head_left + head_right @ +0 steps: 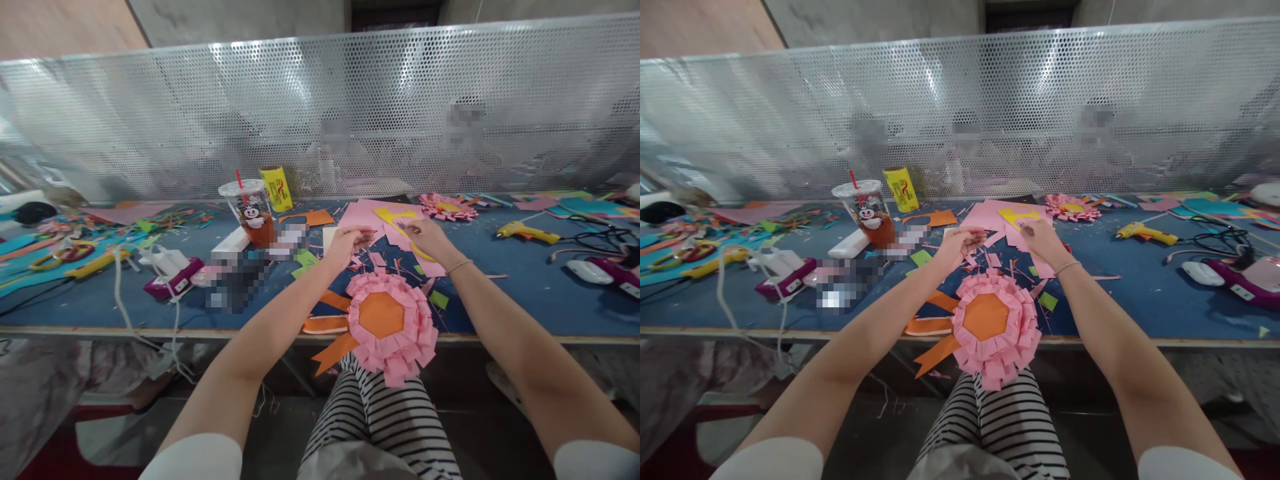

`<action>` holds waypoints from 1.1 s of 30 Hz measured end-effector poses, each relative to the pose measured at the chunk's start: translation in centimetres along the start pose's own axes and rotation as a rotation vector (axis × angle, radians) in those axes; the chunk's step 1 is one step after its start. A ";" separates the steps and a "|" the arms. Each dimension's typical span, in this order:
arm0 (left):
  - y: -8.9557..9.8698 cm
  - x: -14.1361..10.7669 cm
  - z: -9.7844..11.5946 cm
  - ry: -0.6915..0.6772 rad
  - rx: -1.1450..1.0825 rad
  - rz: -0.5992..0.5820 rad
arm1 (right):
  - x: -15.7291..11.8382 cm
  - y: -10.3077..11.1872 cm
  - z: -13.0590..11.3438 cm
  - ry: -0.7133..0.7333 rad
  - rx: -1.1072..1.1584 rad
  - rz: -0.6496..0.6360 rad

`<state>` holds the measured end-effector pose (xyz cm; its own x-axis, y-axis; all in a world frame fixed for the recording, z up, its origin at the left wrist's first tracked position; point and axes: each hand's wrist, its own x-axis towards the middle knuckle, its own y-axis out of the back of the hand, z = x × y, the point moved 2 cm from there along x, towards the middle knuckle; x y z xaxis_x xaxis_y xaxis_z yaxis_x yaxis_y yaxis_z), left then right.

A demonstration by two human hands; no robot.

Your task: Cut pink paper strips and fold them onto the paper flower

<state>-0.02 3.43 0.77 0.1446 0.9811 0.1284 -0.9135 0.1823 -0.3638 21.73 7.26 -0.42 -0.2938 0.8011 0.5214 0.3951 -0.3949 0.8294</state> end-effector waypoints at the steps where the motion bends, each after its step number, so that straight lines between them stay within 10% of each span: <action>1: 0.0 0.0 0.0 -0.008 -0.004 -0.006 | 0.1 0.0 -1.0 -0.005 0.172 0.055; 9: -0.3 0.3 -0.7 -0.040 0.052 -0.091 | -1.1 0.2 -7.6 0.127 0.628 0.122; 20: -0.3 0.3 -0.9 -0.024 0.106 -0.077 | -0.9 0.9 -7.5 0.150 0.465 0.130; 33: -0.7 -0.2 -0.4 -0.120 0.327 -0.109 | -0.8 0.2 -7.4 -0.080 0.788 0.056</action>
<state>0.77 3.14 0.69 0.2198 0.9391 0.2642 -0.9713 0.2358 -0.0301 15.63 3.24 0.83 -0.2035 0.8314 0.5170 0.9160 -0.0248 0.4004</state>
